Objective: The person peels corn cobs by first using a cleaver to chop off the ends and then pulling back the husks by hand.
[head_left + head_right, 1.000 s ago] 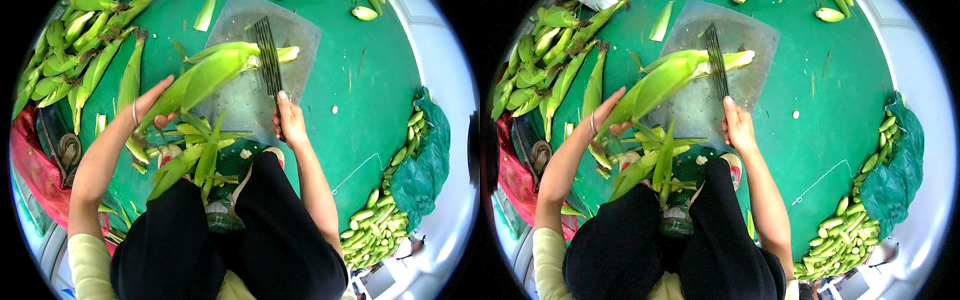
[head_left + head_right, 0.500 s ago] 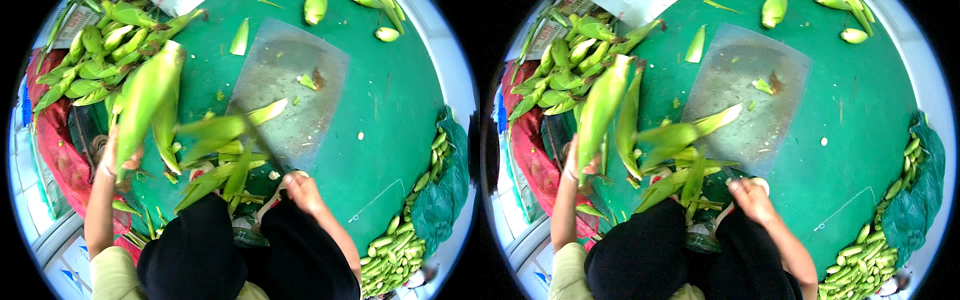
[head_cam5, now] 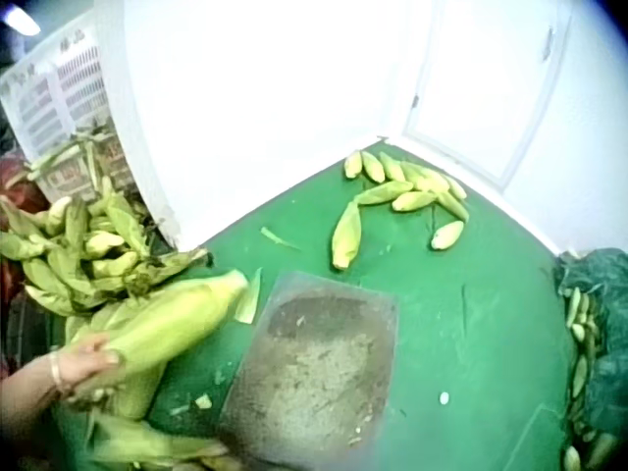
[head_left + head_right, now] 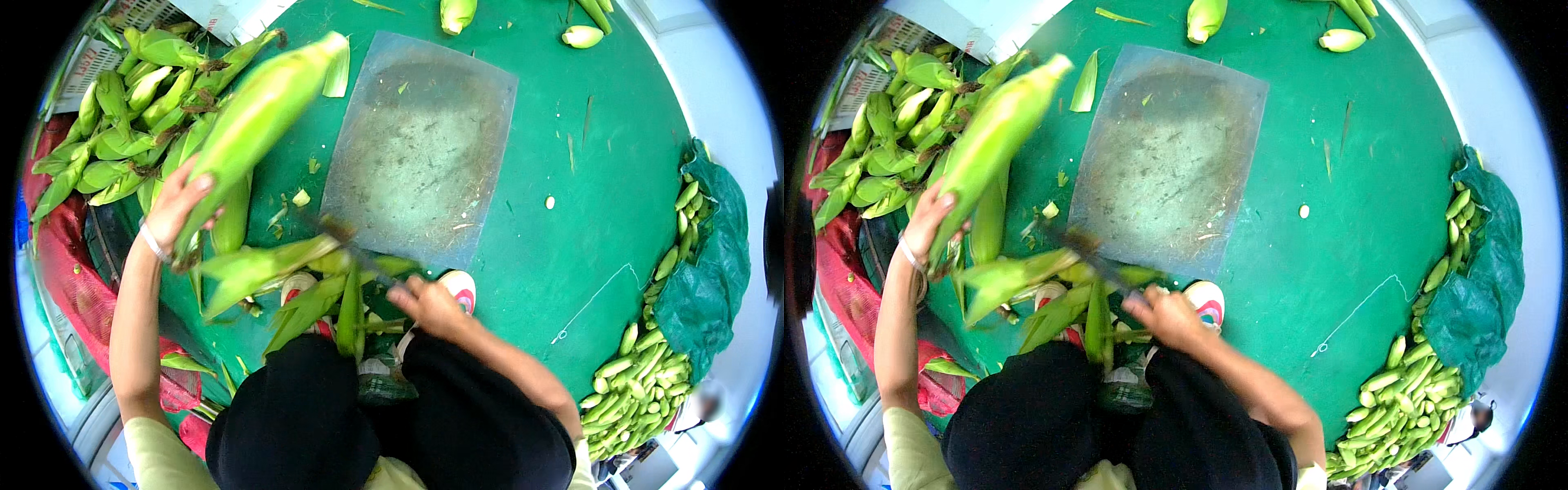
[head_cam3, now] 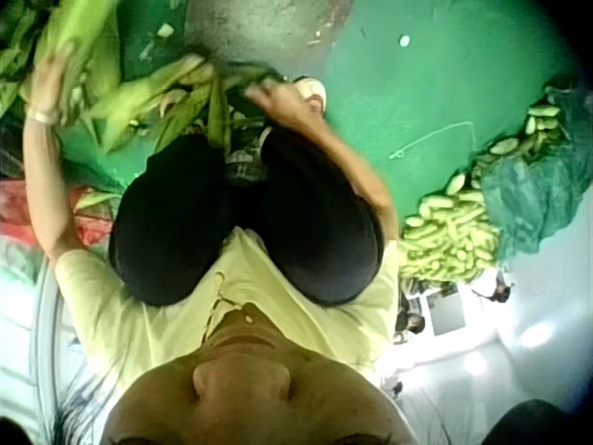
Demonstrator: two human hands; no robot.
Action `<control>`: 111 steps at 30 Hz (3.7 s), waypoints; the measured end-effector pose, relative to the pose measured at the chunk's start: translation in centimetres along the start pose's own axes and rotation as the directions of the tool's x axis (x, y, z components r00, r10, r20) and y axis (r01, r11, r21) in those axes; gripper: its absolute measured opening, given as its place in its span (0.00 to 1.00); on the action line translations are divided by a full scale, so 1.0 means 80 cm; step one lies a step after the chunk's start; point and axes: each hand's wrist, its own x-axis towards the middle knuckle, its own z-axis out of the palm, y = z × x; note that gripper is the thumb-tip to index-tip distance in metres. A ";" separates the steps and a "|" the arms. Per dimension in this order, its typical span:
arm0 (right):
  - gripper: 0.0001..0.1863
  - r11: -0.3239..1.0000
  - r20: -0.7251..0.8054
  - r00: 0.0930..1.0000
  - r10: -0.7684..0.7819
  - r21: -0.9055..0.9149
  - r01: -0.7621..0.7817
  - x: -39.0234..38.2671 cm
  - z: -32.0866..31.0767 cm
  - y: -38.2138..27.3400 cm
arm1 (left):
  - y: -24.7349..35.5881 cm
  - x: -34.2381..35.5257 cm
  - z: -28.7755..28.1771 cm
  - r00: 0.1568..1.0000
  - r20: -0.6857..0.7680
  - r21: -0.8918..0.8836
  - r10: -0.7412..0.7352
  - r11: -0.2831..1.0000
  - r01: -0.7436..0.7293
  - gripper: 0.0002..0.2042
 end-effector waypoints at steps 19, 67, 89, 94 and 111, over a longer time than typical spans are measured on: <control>0.27 0.915 -0.502 0.834 0.227 0.404 -0.006 0.044 -0.109 0.014 | -0.024 0.153 0.103 0.770 0.446 0.386 -0.456 0.874 0.295 0.32; 0.32 0.699 -0.223 0.917 0.331 0.710 -0.080 0.078 -0.071 0.031 | -0.045 0.108 0.168 0.969 0.221 0.526 -0.105 0.850 -0.028 0.31; 0.25 0.997 -0.562 0.823 -0.080 -0.044 0.066 0.038 -0.085 0.014 | -0.034 0.012 0.147 0.872 0.276 0.436 0.405 0.755 -0.489 0.39; 0.22 0.856 -0.286 0.950 -0.122 0.454 0.247 0.012 -0.155 -0.102 | -0.020 0.008 0.171 0.797 0.238 0.447 0.555 0.666 -0.597 0.36; 0.15 0.500 -0.293 0.877 -0.381 0.733 0.462 0.077 -0.097 -0.151 | 0.053 -0.023 0.144 0.932 -0.032 0.343 0.361 0.880 -0.329 0.16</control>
